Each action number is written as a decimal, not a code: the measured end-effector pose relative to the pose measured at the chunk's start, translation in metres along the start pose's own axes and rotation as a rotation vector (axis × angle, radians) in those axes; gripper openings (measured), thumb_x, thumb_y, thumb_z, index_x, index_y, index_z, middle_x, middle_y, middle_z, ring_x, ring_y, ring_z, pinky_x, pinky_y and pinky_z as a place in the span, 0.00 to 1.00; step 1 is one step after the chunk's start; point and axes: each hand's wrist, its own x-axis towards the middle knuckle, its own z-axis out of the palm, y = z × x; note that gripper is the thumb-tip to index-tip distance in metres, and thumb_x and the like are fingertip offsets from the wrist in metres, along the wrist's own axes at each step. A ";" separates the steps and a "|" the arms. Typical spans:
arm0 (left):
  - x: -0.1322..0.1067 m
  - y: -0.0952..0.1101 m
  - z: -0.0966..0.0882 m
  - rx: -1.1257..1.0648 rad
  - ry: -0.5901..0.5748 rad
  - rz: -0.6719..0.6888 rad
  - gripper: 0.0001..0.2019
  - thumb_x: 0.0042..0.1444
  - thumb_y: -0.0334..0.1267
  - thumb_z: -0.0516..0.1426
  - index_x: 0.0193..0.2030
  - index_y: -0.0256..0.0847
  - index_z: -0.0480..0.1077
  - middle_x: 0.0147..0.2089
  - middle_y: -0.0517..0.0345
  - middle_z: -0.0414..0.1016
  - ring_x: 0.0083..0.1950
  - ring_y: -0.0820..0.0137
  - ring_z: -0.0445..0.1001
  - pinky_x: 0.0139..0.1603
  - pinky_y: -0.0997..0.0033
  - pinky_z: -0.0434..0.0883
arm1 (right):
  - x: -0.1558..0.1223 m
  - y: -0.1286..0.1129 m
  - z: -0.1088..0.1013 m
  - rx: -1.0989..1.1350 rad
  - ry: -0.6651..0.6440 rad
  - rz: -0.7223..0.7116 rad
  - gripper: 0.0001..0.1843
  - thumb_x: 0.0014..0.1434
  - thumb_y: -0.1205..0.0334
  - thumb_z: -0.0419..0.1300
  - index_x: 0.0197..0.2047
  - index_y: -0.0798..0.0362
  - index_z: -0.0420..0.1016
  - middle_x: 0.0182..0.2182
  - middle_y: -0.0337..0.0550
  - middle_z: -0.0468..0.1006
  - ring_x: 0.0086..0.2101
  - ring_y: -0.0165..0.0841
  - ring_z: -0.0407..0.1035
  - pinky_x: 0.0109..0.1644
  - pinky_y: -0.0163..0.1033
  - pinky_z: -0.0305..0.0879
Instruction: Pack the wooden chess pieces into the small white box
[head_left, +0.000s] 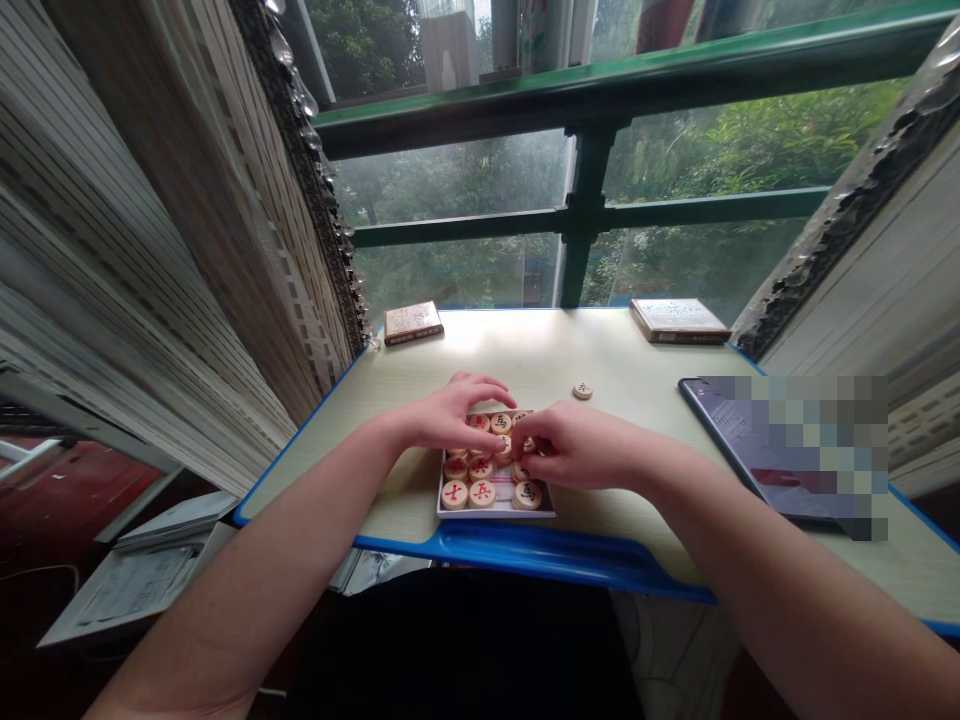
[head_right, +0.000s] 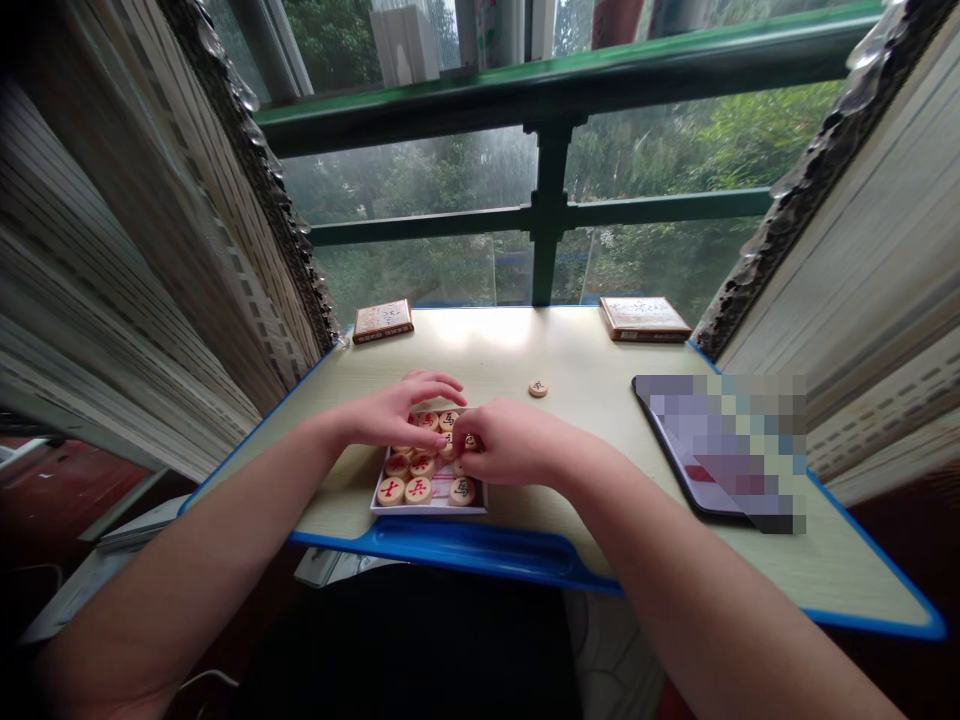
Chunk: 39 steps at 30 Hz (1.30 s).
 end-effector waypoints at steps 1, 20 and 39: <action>0.000 0.001 0.001 0.010 0.001 0.007 0.26 0.44 0.50 0.63 0.51 0.47 0.70 0.58 0.52 0.63 0.62 0.57 0.55 0.63 0.56 0.56 | 0.000 0.000 0.000 0.002 0.001 -0.002 0.10 0.51 0.66 0.55 0.34 0.52 0.78 0.28 0.42 0.78 0.26 0.30 0.67 0.28 0.32 0.56; -0.002 0.017 0.010 0.216 0.075 0.085 0.28 0.40 0.45 0.65 0.51 0.50 0.68 0.59 0.53 0.59 0.61 0.53 0.51 0.63 0.49 0.52 | 0.005 0.018 -0.009 -0.293 0.305 0.335 0.12 0.49 0.60 0.53 0.33 0.49 0.77 0.27 0.43 0.77 0.27 0.33 0.66 0.26 0.35 0.49; -0.001 0.016 0.012 0.193 0.063 0.125 0.35 0.42 0.43 0.64 0.59 0.48 0.61 0.60 0.50 0.58 0.62 0.54 0.51 0.63 0.49 0.55 | 0.010 0.031 -0.002 -0.381 0.106 0.438 0.19 0.48 0.54 0.52 0.42 0.46 0.74 0.36 0.46 0.79 0.34 0.42 0.72 0.26 0.38 0.53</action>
